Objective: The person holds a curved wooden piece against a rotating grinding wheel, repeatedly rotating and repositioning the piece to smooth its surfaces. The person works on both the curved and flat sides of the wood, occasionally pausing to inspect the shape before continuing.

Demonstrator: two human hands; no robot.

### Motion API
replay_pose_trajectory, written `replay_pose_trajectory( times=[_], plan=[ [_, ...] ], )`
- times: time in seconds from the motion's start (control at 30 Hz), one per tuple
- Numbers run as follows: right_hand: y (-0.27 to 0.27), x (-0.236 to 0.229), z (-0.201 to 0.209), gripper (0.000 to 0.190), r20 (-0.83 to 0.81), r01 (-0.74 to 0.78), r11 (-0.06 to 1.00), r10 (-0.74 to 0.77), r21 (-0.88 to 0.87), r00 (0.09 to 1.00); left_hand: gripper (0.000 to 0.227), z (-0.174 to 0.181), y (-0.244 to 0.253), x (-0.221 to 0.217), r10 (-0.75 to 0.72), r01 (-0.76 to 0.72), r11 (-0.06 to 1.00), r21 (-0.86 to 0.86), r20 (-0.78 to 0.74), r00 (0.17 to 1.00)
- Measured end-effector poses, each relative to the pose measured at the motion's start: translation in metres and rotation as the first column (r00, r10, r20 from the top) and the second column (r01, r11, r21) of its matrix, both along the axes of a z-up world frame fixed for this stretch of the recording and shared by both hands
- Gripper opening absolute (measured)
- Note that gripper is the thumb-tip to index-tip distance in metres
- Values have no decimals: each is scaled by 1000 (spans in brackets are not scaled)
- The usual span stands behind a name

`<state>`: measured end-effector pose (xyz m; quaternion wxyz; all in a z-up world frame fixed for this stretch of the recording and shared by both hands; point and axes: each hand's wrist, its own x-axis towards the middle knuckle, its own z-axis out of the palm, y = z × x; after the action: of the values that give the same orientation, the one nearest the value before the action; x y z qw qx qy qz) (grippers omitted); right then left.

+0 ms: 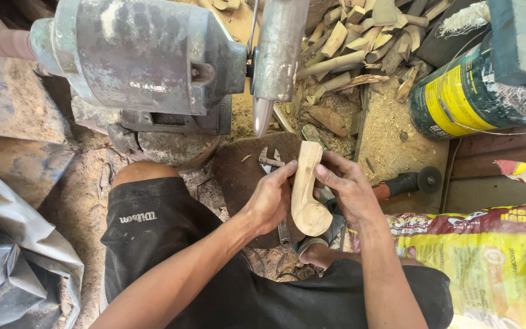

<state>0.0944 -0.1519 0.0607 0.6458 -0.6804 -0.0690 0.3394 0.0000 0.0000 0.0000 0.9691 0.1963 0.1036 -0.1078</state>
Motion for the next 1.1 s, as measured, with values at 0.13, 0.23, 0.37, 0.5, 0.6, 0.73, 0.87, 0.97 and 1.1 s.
replay_pose_trajectory(
  times=[0.13, 0.23, 0.37, 0.5, 0.6, 0.73, 0.87, 0.97, 1.1],
  plan=[
    [-2, 5, -11, 50, -134, 44, 981, -18, 188, 991, 56, 14, 6, -3, 24, -26, 999, 39, 51, 998],
    [3, 11, -14, 48, -153, 81, 972, -48, 220, 987, 55, 25, 6, -8, -13, 19, 973, 230, -27, 1000],
    [14, 17, -12, 47, -72, 17, 979, -3, 204, 997, 59, 33, 3, -11, -145, 173, 911, 375, -102, 984],
    [31, 21, -11, 46, -49, -43, 978, 54, 204, 997, 64, 30, 9, -16, -64, 55, 847, 530, -1, 998],
    [46, 25, -15, 47, -68, -67, 983, 80, 169, 994, 65, 27, 12, -20, 29, -40, 841, 540, 29, 999],
    [61, 28, -24, 45, 13, -111, 986, 110, 126, 994, 63, 22, 18, -17, 47, -22, 895, 446, -45, 998],
    [64, 38, -28, 41, 56, -137, 981, 130, 138, 990, 61, 16, 18, -12, 59, -30, 887, 461, -49, 997],
    [67, 47, -29, 40, 42, -155, 980, 150, 129, 988, 61, 14, 17, -9, 81, -58, 884, 465, -29, 996],
    [67, 56, -30, 37, 25, -203, 970, 202, 130, 979, 62, 15, 14, -4, 100, -84, 885, 458, -9, 995]
  ],
)
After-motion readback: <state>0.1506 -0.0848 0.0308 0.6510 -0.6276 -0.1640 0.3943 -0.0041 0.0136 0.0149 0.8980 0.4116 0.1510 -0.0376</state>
